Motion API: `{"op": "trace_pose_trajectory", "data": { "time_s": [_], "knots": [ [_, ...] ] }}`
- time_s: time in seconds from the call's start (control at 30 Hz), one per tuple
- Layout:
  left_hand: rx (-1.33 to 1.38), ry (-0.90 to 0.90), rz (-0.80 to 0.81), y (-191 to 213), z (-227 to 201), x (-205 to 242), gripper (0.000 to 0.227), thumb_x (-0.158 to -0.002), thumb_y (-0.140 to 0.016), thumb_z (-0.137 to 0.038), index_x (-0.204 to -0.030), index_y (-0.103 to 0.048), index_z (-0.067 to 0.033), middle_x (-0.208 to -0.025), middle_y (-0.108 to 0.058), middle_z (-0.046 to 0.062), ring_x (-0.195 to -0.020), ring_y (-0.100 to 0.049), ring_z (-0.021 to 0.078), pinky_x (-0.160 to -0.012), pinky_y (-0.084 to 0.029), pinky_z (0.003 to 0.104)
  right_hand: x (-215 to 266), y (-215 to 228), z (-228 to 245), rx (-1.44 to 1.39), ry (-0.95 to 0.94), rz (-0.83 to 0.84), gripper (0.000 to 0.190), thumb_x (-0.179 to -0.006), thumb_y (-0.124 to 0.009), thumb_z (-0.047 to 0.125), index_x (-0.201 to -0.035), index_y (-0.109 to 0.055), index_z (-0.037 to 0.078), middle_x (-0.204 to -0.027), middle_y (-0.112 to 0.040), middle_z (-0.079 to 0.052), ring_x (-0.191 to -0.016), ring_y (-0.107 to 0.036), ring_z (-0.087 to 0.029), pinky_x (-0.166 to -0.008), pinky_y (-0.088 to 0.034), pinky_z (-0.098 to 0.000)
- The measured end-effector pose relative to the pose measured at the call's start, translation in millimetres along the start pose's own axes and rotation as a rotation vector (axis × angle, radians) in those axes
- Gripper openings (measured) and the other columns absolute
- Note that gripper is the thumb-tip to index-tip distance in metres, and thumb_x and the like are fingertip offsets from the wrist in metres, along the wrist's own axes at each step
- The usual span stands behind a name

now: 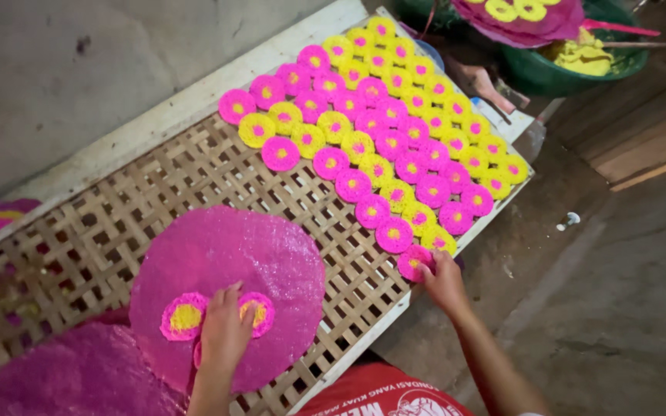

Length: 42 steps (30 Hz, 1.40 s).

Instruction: The person is arranging small yellow and pink circular items onto larger purple circular bases on a wooden lattice rack by hand.

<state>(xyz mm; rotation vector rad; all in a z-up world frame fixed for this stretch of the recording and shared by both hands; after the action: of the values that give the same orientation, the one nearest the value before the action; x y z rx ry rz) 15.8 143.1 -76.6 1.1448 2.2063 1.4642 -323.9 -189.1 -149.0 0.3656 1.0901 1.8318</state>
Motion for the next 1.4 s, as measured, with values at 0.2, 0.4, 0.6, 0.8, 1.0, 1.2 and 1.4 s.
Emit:
{"op": "trace_pose_trajectory", "data": {
  "time_s": [0.2,0.4,0.6,0.8,1.0,1.2,1.4],
  "knots": [
    [-0.231,0.104,0.204,9,3,-4,0.036,-0.095,-0.068,-0.036,-0.119,-0.061,-0.011,-0.116,-0.065,0.008,-0.11,-0.061,0.0238,-0.102,-0.05,0.041,-8,25,49,0.087,0.138,-0.146,0.048,-0.078,-0.079,0.019,-0.12,-0.064,0.0,-0.115,-0.065,-0.024,-0.104,-0.063,-0.045,-0.087,-0.052,-0.0495],
    [0.228,0.181,0.406,18,-35,5,0.014,-0.094,-0.066,-0.025,-0.096,-0.059,-0.0138,-0.088,-0.067,0.003,-0.074,-0.063,0.016,-0.065,-0.058,0.029,9,9,117,-0.323,-0.266,0.442,0.035,-0.096,-0.064,0.029,-0.125,-0.069,0.01,-0.103,-0.072,-0.011,-0.093,-0.074,-0.024,-0.081,-0.062,-0.0367],
    [0.716,-0.202,0.119,14,-107,35,0.035,-0.079,-0.085,-0.027,-0.1,-0.066,-0.0063,-0.091,-0.069,0.009,-0.08,-0.069,0.0202,-0.07,-0.058,0.031,40,-61,171,-1.248,-0.883,1.027,0.043,-0.099,-0.055,0.027,-0.133,-0.059,0.001,-0.112,-0.072,-0.01,-0.097,-0.07,-0.023,-0.089,-0.06,-0.043],
    [0.209,0.461,-0.134,47,-5,28,0.058,-0.089,-0.072,-0.041,-0.132,-0.055,-0.0063,-0.131,-0.059,0.013,-0.109,-0.064,0.0282,-0.09,-0.058,0.043,-96,-109,121,-0.914,-0.412,0.637,0.03,-0.094,-0.069,0.014,-0.122,-0.069,0.003,-0.105,-0.073,-0.004,-0.095,-0.067,-0.017,-0.084,-0.054,-0.0313],
    [-0.003,0.327,-0.396,38,54,33,0.061,-0.083,-0.077,-0.025,-0.136,-0.055,-0.0023,-0.134,-0.059,0.02,-0.127,-0.054,0.0393,-0.107,-0.046,0.048,-219,-184,150,-0.927,-0.248,0.589,0.033,-0.086,-0.077,0.013,-0.117,-0.068,0.006,-0.102,-0.072,0.002,-0.094,-0.067,-0.012,-0.083,-0.054,-0.0318],
    [0.091,0.515,-0.34,32,62,36,0.059,-0.079,-0.083,-0.029,-0.127,-0.06,-0.0045,-0.122,-0.064,0.02,-0.117,-0.061,0.0405,-0.097,-0.052,0.049,-224,-176,201,-0.106,0.263,0.28,0.044,-0.088,-0.078,0.019,-0.127,-0.065,0.003,-0.102,-0.072,-0.02,-0.096,-0.069,-0.038,-0.083,-0.054,-0.0462],
    [0.25,0.578,-0.201,39,51,29,0.033,-0.085,-0.077,-0.023,-0.112,-0.062,-0.0101,-0.102,-0.074,0.009,-0.09,-0.074,0.0258,-0.076,-0.061,0.041,-191,-126,252,0.106,0.741,-0.307,0.061,-0.069,-0.072,0.015,-0.125,-0.062,-0.007,-0.108,-0.069,-0.032,-0.099,-0.064,-0.047,-0.083,-0.054,-0.0501]
  ]
}}
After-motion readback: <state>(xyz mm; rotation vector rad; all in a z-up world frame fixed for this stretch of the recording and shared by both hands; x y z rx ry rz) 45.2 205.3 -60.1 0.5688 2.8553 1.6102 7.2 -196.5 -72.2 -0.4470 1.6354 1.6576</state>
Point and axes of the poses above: each hand's wrist, its own x-axis away from the middle knuckle, its own y-axis out of the back of the hand, z = x × y, the point moved 1 cm from there along -x, towards the middle knuckle
